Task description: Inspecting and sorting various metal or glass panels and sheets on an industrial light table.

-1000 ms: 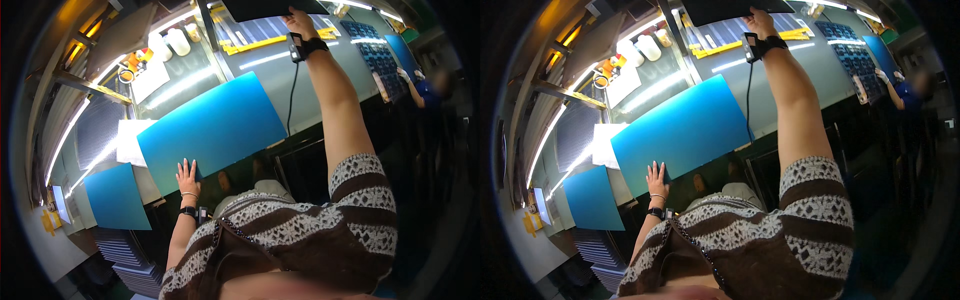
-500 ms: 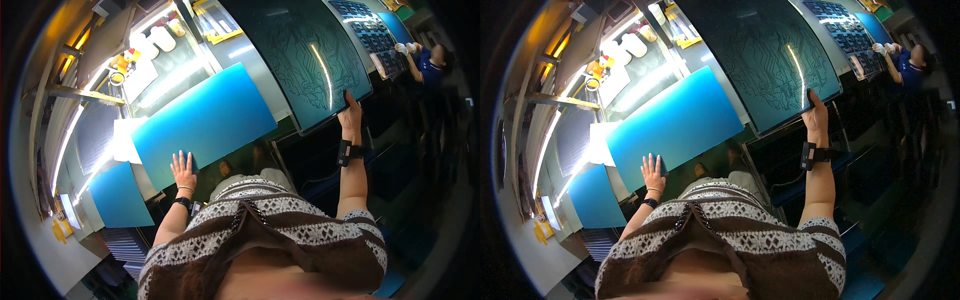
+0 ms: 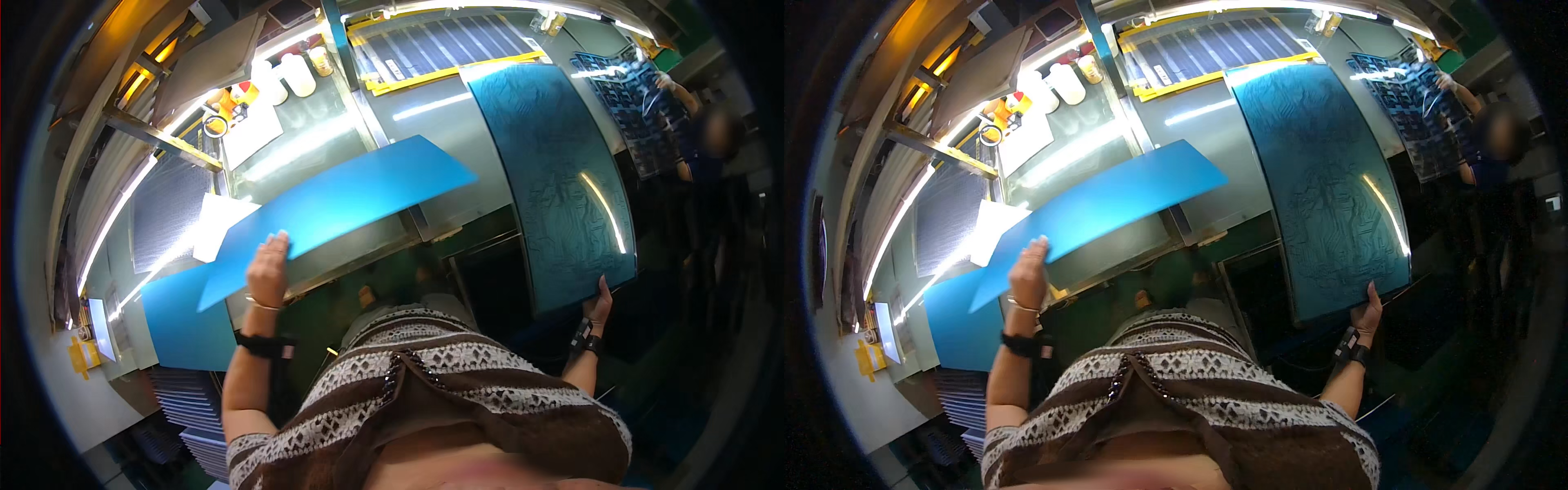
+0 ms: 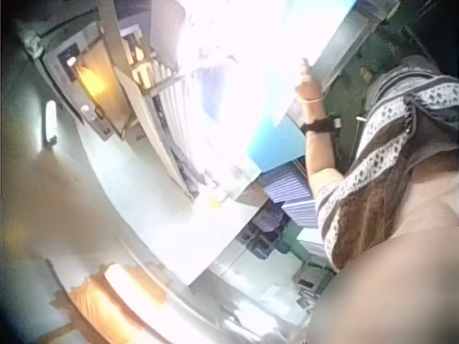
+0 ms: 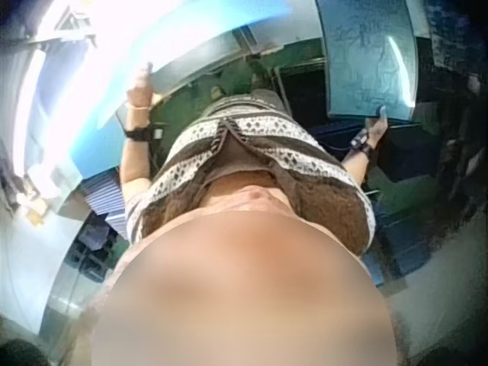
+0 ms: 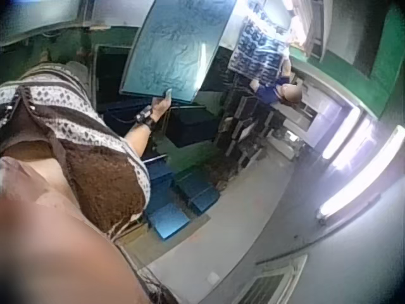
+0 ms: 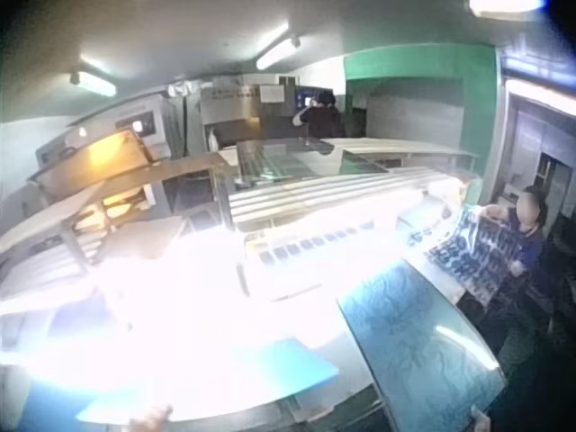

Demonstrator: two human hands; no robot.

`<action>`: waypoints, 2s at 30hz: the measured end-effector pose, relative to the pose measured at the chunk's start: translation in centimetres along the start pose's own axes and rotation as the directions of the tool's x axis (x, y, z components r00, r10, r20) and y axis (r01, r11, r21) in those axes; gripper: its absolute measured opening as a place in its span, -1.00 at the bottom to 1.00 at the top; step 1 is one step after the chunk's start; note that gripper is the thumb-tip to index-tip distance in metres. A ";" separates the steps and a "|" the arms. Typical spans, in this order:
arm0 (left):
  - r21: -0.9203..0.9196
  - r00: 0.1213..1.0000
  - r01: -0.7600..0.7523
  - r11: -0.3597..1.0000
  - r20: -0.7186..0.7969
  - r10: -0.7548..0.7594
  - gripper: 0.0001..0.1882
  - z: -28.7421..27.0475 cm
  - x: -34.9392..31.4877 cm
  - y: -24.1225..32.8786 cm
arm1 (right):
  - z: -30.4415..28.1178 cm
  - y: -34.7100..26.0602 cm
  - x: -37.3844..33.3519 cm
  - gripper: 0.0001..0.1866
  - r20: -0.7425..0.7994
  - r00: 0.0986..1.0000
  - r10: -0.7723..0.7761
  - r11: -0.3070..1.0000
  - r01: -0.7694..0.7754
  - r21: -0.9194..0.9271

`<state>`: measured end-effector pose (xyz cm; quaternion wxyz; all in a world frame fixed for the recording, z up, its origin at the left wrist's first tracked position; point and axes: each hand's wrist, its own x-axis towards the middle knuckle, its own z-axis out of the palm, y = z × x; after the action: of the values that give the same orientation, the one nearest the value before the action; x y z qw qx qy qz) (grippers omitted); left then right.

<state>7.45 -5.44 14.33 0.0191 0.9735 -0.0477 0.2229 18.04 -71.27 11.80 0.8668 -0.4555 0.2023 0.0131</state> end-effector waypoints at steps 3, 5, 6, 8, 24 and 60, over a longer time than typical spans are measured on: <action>-0.078 0.990 0.133 0.988 0.059 -0.128 -0.69 -7.7 2.6 -0.3 | -1.5 1.7 1.4 -0.50 -0.017 0.998 0.067 0.998 -0.067 -0.013; -0.134 0.973 0.231 0.964 0.028 -0.230 -0.66 -11.7 2.7 -0.2 | -2.8 3.9 2.5 -0.53 -0.136 0.983 0.121 0.993 -0.120 0.016; -0.257 0.936 0.328 0.909 -0.046 -0.350 -0.68 -13.0 2.3 0.0 | -4.1 5.1 3.1 -0.56 -0.201 0.965 0.168 0.986 -0.163 0.039; -0.209 0.883 0.367 0.907 -0.228 -0.410 -0.84 -15.6 -0.6 -1.3 | -5.7 7.6 3.7 -0.60 -0.254 0.942 0.218 0.976 -0.211 0.054; -0.860 0.273 -0.031 -0.509 0.483 -0.832 -0.65 -3.8 -15.0 -1.8 | 5.1 -4.9 -0.3 -0.47 -0.200 0.929 -0.312 0.934 0.260 -0.247; -0.434 0.954 0.297 0.851 0.105 -0.280 -0.32 9.8 3.1 7.6 | 12.5 -8.0 -1.3 -0.66 -0.364 0.848 -0.384 0.920 0.321 -0.224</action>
<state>13.67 -13.88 6.95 0.2732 0.9433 0.0488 0.1823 22.73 -65.79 24.86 0.7563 -0.5435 0.2867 -0.2245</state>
